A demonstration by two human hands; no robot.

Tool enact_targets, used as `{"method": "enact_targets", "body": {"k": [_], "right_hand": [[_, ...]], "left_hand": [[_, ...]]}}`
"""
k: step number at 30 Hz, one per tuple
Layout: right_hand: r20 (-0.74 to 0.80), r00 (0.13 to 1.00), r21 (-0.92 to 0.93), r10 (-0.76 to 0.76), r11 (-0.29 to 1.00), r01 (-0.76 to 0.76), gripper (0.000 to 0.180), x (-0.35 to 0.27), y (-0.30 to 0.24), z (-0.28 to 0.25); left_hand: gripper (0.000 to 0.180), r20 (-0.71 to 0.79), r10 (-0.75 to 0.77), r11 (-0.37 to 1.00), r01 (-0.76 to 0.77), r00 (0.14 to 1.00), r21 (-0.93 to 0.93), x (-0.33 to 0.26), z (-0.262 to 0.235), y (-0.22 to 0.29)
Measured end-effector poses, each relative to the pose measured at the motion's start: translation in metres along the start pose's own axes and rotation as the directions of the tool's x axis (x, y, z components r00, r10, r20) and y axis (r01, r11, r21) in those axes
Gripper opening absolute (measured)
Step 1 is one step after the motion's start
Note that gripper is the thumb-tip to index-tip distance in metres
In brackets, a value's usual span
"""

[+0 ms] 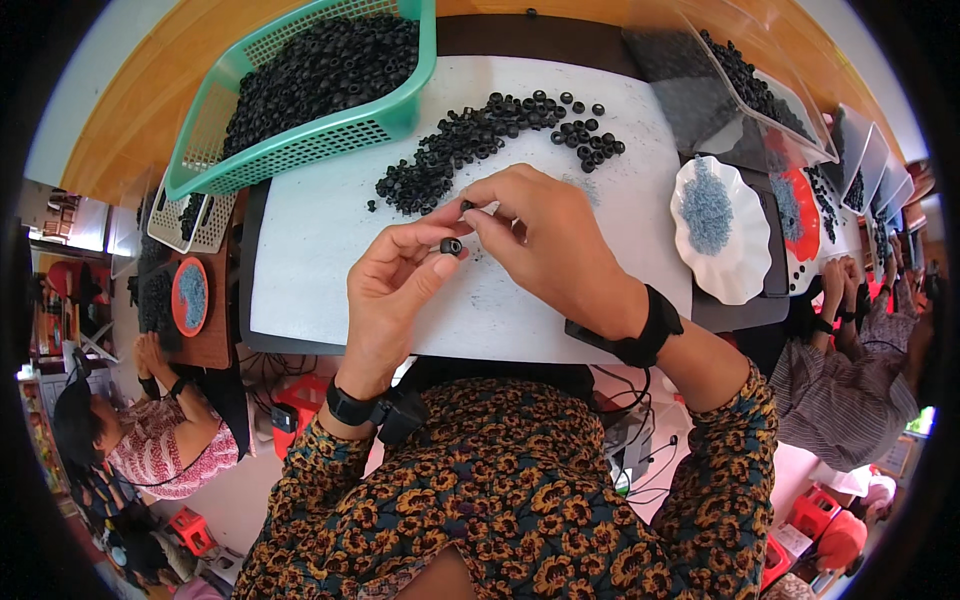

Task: The person picks up a black plastic part and a small metal component by hand, inserts the metal component into the plastic part, and places the assembly on the table, repeating the process.

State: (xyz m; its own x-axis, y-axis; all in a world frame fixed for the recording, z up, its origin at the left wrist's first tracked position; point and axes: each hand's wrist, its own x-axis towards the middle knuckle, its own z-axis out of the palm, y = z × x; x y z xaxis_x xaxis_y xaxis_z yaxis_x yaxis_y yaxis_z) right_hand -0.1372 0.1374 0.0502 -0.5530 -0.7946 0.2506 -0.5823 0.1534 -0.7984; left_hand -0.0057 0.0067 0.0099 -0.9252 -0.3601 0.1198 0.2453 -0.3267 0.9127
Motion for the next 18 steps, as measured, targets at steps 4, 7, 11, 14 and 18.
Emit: {"method": "enact_targets", "body": {"k": [4, 7, 11, 14, 18], "right_hand": [[-0.161, 0.976, 0.019, -0.144, 0.989, 0.149, 0.014, -0.008, 0.008, 0.004], [-0.151, 0.979, 0.048, -0.139, 0.988, 0.147, 0.015, -0.009, 0.008, -0.002], [-0.026, 1.0, 0.276, 0.015, 0.961, -0.007, 0.016, -0.01, 0.005, -0.014], [0.069, 0.996, 0.339, 0.056, 0.938, -0.076, 0.016, -0.011, 0.002, -0.021], [0.093, 0.996, 0.314, 0.015, 0.948, -0.044, 0.014, -0.012, -0.002, -0.02]], "left_hand": [[0.026, 0.009, -0.015, 1.0, 0.015, 1.0, -0.021, 0.0, 0.007, 0.001], [0.025, 0.026, -0.003, 1.0, 0.003, 1.0, -0.023, 0.002, 0.007, 0.0], [0.022, 0.053, -0.053, 0.996, 0.057, 0.997, -0.068, 0.006, 0.008, 0.006], [0.022, 0.062, -0.097, 0.994, 0.1, 0.993, -0.046, 0.008, 0.007, 0.006], [0.022, 0.07, -0.117, 0.993, 0.118, 0.991, -0.015, 0.009, 0.007, 0.007]]}}
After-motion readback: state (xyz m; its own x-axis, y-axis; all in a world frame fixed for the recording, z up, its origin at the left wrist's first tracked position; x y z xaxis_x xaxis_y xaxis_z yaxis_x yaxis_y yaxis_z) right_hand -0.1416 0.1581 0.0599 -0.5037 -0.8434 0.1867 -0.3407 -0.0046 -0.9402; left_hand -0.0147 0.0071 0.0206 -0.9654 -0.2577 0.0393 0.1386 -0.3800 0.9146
